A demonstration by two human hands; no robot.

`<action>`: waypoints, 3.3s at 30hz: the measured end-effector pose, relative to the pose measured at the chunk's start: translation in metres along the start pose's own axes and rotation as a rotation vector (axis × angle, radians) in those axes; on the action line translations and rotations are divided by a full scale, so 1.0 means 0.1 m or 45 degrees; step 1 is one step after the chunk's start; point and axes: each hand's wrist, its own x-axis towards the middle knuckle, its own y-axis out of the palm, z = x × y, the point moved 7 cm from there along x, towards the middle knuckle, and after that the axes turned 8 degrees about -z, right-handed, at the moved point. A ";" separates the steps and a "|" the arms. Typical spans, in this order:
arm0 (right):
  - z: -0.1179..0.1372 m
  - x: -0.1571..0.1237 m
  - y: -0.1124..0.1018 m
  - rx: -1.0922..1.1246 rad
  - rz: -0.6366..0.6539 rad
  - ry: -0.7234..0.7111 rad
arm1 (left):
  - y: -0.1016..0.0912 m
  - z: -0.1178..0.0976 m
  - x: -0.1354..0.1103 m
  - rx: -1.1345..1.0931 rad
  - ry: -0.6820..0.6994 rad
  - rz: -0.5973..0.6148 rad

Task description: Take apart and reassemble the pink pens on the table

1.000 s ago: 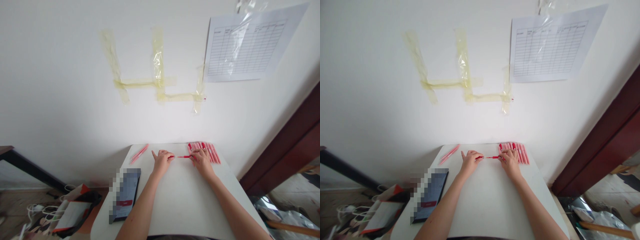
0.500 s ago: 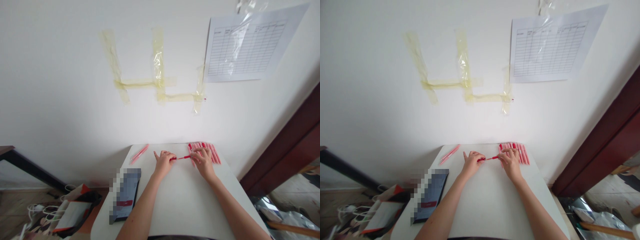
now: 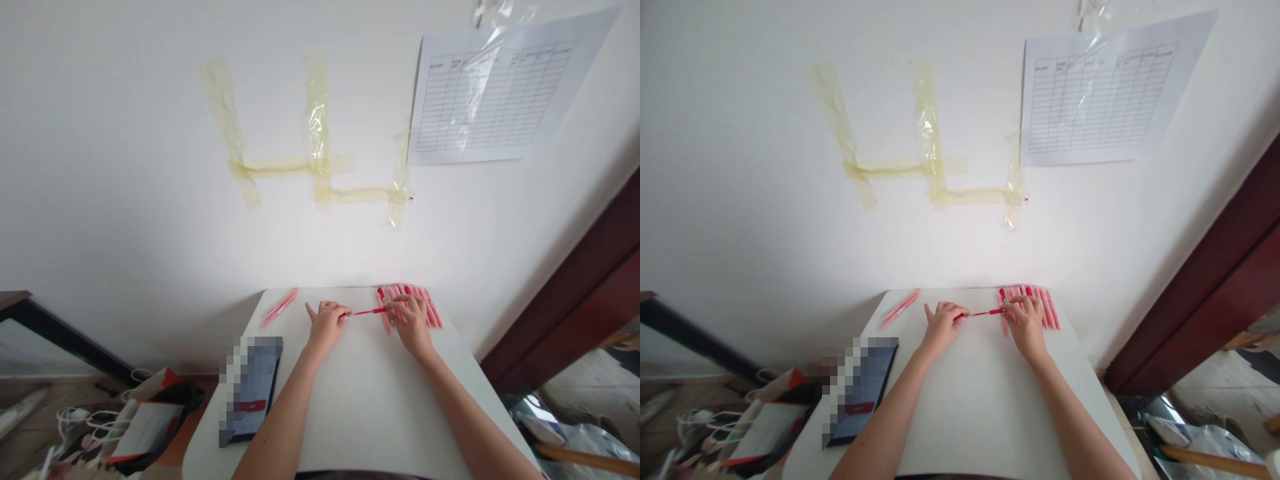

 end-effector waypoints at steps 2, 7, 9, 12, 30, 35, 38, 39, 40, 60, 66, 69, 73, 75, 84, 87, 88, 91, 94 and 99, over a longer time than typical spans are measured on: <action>-0.01 0.01 -0.01 0.015 -0.011 0.002 | -0.01 0.00 0.00 0.012 0.005 -0.018; -0.06 0.02 -0.04 0.025 -0.013 0.047 | -0.03 0.04 0.01 0.049 -0.027 -0.031; -0.08 0.02 -0.04 0.037 -0.011 0.071 | -0.04 0.06 0.01 0.061 -0.047 -0.028; -0.12 0.01 -0.04 0.050 -0.026 0.091 | -0.06 0.07 0.01 0.060 -0.056 -0.041; 0.03 -0.07 0.06 -0.277 -0.008 0.025 | -0.07 0.12 0.03 0.023 -0.094 -0.144; 0.12 -0.12 0.18 -0.462 0.159 0.036 | -0.08 0.11 0.03 0.054 -0.109 -0.115; 0.16 -0.12 0.21 -0.530 0.227 0.040 | -0.07 0.11 0.03 0.083 -0.121 -0.094; 0.18 -0.12 0.21 -0.545 0.241 0.037 | -0.07 0.11 0.03 0.087 -0.123 -0.088; 0.20 -0.12 0.22 -0.555 0.254 0.035 | -0.07 0.11 0.03 0.088 -0.123 -0.084; 0.20 -0.14 0.25 -0.534 0.261 0.021 | -0.04 0.18 0.04 0.033 -0.095 -0.143; 0.19 -0.11 0.21 -0.541 0.222 0.034 | -0.05 0.18 0.04 0.045 -0.098 -0.144; 0.14 -0.11 0.18 -0.583 0.214 0.088 | -0.06 0.17 0.04 0.058 -0.105 -0.130; 0.07 -0.14 0.19 -0.611 0.237 0.139 | -0.06 0.17 0.04 0.059 -0.110 -0.114; 0.06 -0.14 0.21 -0.615 0.247 0.138 | -0.06 0.17 0.04 0.050 -0.112 -0.111; 0.05 -0.10 0.24 -0.608 0.206 0.090 | -0.07 0.16 0.04 0.041 -0.123 -0.091; 0.02 -0.10 0.25 -0.618 0.193 0.097 | -0.07 0.15 0.04 0.050 -0.125 -0.083; 0.02 -0.10 0.25 -0.622 0.192 0.097 | -0.07 0.15 0.04 0.056 -0.127 -0.081; 0.01 -0.09 0.26 -0.634 0.176 0.081 | -0.07 0.14 0.04 0.065 -0.127 -0.076; 0.00 -0.08 0.27 -0.646 0.168 0.080 | -0.07 0.14 0.04 0.056 -0.125 -0.084; -0.01 -0.08 0.27 -0.661 0.184 0.103 | -0.07 0.16 0.04 0.049 -0.118 -0.097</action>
